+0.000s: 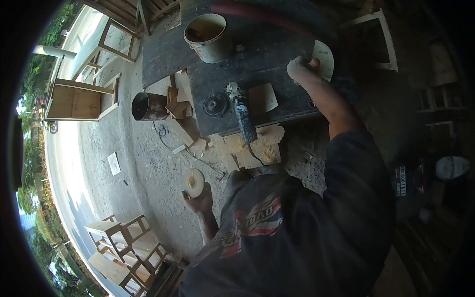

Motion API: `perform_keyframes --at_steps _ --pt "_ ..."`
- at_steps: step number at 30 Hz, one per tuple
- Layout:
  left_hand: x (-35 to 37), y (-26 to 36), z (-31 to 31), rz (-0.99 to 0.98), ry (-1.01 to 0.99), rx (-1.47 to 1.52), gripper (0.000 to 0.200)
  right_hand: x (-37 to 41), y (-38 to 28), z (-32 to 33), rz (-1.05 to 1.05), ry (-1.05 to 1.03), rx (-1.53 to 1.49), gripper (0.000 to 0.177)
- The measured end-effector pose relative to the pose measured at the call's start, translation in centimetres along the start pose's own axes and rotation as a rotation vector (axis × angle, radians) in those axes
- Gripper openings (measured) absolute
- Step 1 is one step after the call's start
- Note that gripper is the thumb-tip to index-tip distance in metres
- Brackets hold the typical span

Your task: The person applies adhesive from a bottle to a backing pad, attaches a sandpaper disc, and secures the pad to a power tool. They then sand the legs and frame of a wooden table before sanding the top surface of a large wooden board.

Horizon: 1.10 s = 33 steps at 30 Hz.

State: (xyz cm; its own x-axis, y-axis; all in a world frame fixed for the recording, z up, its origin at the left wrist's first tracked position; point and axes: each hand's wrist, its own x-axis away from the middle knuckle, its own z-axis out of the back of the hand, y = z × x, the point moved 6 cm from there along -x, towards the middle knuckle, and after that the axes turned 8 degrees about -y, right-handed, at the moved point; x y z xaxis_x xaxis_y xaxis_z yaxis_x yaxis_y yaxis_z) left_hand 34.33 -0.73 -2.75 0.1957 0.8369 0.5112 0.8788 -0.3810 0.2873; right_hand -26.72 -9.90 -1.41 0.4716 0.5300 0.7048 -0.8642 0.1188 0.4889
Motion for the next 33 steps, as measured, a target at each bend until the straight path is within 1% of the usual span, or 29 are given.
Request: perform_keyframes --at_steps 2,4,5,6,7,8,9,11,12,13,14,15,16,17,18,19,21,22,23,24,25,26,27,28,29,30,31,32,33 --pt "-1.0 -0.6 -2.7 0.027 -0.028 0.008 0.067 -0.2 -0.4 0.0 -0.018 0.032 -0.047 0.050" --pt "-1.9 -0.7 -4.2 0.031 -0.056 -0.040 0.071 -0.3 -1.7 1.7 -0.003 0.361 -0.161 0.050" --pt "-2.4 -0.5 -4.5 0.033 -0.054 -0.043 0.071 0.1 -3.2 2.2 0.168 0.510 -0.276 0.055" --pt "-3.0 -0.8 -5.4 0.077 -0.140 -0.091 0.073 0.4 -5.1 2.5 0.351 0.544 -0.390 0.062" --pt "-3.6 -1.3 -6.3 0.117 -0.228 -0.136 0.074 0.9 -7.3 2.7 0.547 0.604 -0.532 0.063" --pt "-4.1 -2.0 -7.0 0.199 -0.285 -0.053 0.078 1.4 -9.1 2.2 0.601 0.624 -0.557 0.061" --pt "-4.7 -2.3 -8.0 0.181 -0.285 -0.055 0.078 2.2 -10.8 2.4 0.663 0.647 -0.584 0.060" --pt "-5.2 -3.6 -10.2 0.192 -0.362 -0.155 0.069 2.3 -11.5 1.7 0.605 0.703 -0.431 0.043" --pt "-5.9 -2.7 -10.8 -0.094 -0.492 -1.035 0.063 2.8 -10.6 2.0 0.651 0.636 -0.551 0.027" --pt "-6.4 -3.2 -11.5 -0.395 -0.550 -1.916 0.057 3.3 -9.6 2.1 0.701 0.541 -0.664 0.018" --pt "-7.7 -4.0 -11.1 -0.139 -0.481 -1.100 0.042 4.2 -8.5 2.0 0.791 0.600 -0.750 0.015" --pt "-8.2 -5.8 -10.9 0.084 -0.383 -0.277 0.028 5.5 -7.1 2.2 0.792 0.596 -0.873 0.014" --pt "-7.8 -6.1 -12.0 0.076 -0.381 -0.272 0.028 7.7 -6.0 2.6 0.828 0.761 -1.048 0.018" --pt "-7.0 -5.5 -14.9 -0.220 -0.527 -1.054 0.029 10.5 -6.1 3.6 0.832 0.769 -1.039 0.018" --pt "-6.1 -6.5 -17.2 -0.542 -0.620 -1.834 0.030 14.3 -5.8 5.2 0.729 0.892 -1.086 0.020" --pt "-6.0 -7.2 -17.5 -0.544 -0.623 -1.828 0.030 18.2 -6.0 6.3 0.619 1.008 -1.134 0.022" --pt "-6.2 -8.7 -18.1 -0.569 -0.601 -1.792 0.030 23.9 -9.2 7.6 0.533 0.960 -1.105 0.031" --pt "-8.4 -9.7 -15.6 -0.400 -0.503 -1.710 0.034 25.6 -10.9 7.9 0.568 1.077 -1.016 0.035" --pt "-9.1 -10.6 -15.2 -0.395 -0.525 -1.707 0.034 26.9 -12.7 7.9 0.599 1.188 -0.924 0.040" --pt "-9.7 -11.1 -15.2 -0.380 -0.537 -1.404 0.041 27.9 -13.9 7.9 0.576 1.195 -0.922 0.040" --pt "-9.8 -11.4 -15.6 -0.354 -0.539 -1.101 0.048 28.9 -14.9 7.9 0.636 1.196 -1.038 0.040" --pt "-9.6 -11.9 -15.8 -0.341 -0.556 -1.097 0.048 29.8 -16.0 7.8 0.698 1.190 -1.155 0.039" --pt "-8.7 -12.0 -16.5 -0.338 -0.555 -1.020 0.052 30.8 -17.4 8.0 0.678 1.190 -1.155 0.039" --pt "-8.4 -12.0 -16.9 -0.339 -0.554 -0.940 0.057 31.2 -18.2 8.3 0.636 1.167 -1.271 0.035" --pt "-8.4 -11.9 -16.7 -0.329 -0.565 -0.935 0.057 31.5 -18.9 8.4 0.594 1.140 -1.388 0.032" --pt "-8.7 -12.2 -16.2 -0.263 -0.642 -0.857 0.057 31.2 -20.0 8.5 0.625 1.002 -1.455 0.040" --pt "-9.3 -12.5 -15.8 -0.200 -0.717 -0.777 0.057 31.4 -20.4 9.0 0.615 1.010 -1.450 0.040" --pt "-10.1 -13.7 -15.5 0.134 -0.796 -0.194 0.055 32.1 -20.7 9.6 0.681 1.094 -1.459 0.050" --pt "-9.9 -13.5 -15.8 0.160 -0.796 -0.173 0.055 32.8 -21.0 10.3 0.748 1.176 -1.465 0.059"
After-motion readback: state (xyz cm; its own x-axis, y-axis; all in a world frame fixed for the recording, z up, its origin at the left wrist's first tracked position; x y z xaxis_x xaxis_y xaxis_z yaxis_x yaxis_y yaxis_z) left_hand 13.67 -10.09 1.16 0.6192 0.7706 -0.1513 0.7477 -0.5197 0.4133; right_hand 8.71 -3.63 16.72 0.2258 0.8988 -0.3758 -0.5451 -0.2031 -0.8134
